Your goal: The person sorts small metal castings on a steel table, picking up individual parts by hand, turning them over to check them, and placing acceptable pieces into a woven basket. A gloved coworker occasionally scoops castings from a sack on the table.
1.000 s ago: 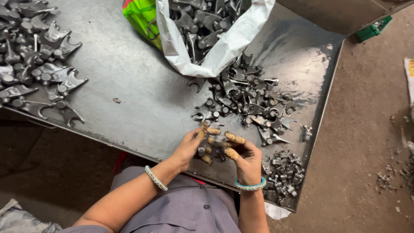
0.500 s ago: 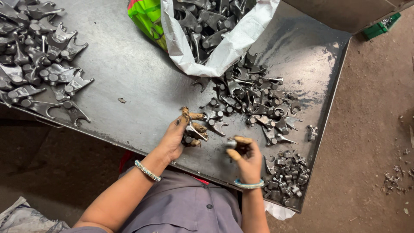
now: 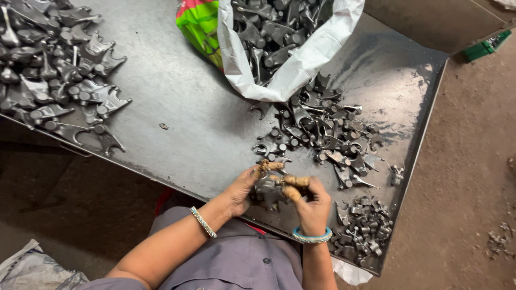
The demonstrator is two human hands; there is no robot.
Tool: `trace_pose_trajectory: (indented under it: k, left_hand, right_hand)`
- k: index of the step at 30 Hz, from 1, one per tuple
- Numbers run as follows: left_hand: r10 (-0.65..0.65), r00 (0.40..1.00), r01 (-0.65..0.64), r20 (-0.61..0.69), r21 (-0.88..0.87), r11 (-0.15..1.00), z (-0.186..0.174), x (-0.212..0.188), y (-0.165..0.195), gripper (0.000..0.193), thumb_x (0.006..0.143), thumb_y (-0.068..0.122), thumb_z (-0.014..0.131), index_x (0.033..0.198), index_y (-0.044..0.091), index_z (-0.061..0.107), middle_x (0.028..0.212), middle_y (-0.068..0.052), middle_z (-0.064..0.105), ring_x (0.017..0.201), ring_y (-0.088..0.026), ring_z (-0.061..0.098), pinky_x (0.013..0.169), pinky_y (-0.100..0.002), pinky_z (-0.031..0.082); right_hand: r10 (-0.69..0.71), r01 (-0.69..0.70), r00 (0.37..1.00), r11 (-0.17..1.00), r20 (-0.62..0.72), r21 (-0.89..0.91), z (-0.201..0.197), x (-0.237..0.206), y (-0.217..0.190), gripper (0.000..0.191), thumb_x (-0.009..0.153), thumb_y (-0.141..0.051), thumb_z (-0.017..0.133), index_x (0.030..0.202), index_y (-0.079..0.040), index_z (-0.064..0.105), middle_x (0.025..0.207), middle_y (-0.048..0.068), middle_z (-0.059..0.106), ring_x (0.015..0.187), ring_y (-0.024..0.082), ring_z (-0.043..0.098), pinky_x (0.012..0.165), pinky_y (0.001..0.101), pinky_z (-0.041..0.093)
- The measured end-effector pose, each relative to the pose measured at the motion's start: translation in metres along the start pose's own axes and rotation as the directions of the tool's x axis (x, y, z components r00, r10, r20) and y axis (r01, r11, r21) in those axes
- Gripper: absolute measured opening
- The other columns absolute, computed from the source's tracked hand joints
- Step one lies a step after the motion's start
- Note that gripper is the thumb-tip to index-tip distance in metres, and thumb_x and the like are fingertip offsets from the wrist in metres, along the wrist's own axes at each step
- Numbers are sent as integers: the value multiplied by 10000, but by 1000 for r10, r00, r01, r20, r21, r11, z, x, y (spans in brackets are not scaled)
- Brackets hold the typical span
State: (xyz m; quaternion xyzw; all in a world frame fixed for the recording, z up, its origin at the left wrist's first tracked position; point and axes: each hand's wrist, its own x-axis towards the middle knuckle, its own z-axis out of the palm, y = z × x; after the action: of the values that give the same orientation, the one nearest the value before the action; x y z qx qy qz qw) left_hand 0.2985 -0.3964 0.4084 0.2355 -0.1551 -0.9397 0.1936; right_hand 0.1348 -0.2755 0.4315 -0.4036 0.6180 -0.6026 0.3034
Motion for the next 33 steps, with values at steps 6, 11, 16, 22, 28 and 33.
trace_pose_trajectory:
  k: [6, 11, 16, 22, 28, 33]
  left_hand:
    - [30, 997, -28, -71, 22, 999, 7, -13, 12, 373, 939, 108, 650, 1308, 51, 658, 1031, -109, 770, 803, -220, 762, 562, -342, 617]
    - [133, 973, -96, -190, 190, 977, 26, -8, 34, 515, 896, 48, 692, 1405, 59, 615, 1018, -93, 753, 765, -165, 739, 550, -323, 617]
    - [60, 984, -8, -169, 292, 957, 56, 6, 28, 674, 881, 35, 715, 1519, 55, 499, 989, -102, 746, 738, -133, 713, 587, -285, 628]
    - [-45, 986, 109, -162, 413, 904, 86, 28, -12, 766, 851, 73, 725, 1556, 119, 429, 970, -130, 734, 704, -186, 711, 494, -304, 558]
    - [6, 991, 50, -133, 409, 911, 82, 55, -62, 759, 836, 53, 738, 1539, 79, 452, 1254, -89, 717, 922, -127, 727, 694, -266, 620]
    - [113, 987, -55, -116, 416, 908, 44, 64, -109, 601, 879, 66, 767, 1450, 37, 580, 1252, -112, 718, 981, -146, 725, 781, -295, 623]
  right_hand:
    - [-285, 328, 943, 693, 175, -641, 14, 32, -30, 477, 769, -9, 775, 1237, -42, 689, 1174, 138, 693, 1112, 319, 594, 997, 428, 461]
    - [-186, 299, 954, 523, 235, -798, 16, 17, -36, 483, 748, 3, 741, 1223, -33, 663, 1233, 167, 616, 1124, 367, 549, 959, 462, 445]
    - [-24, 185, 980, 489, 198, -852, -23, -8, -48, 455, 748, -33, 767, 1189, -75, 666, 1135, 138, 610, 1102, 351, 557, 983, 437, 472]
    - [-53, 144, 989, 577, 139, -804, -98, -34, -48, 607, 607, -130, 865, 1174, -49, 665, 1106, 153, 642, 1034, 372, 552, 887, 462, 433]
    - [-73, 103, 995, 702, 73, -705, -144, -46, 14, 395, 730, -27, 831, 1089, -65, 671, 1064, 90, 696, 1046, 288, 629, 928, 441, 449]
    - [151, -149, 988, 964, 8, 222, -172, -55, 65, 397, 794, 54, 739, 1145, -69, 600, 1144, 28, 663, 1071, 148, 644, 935, 316, 532]
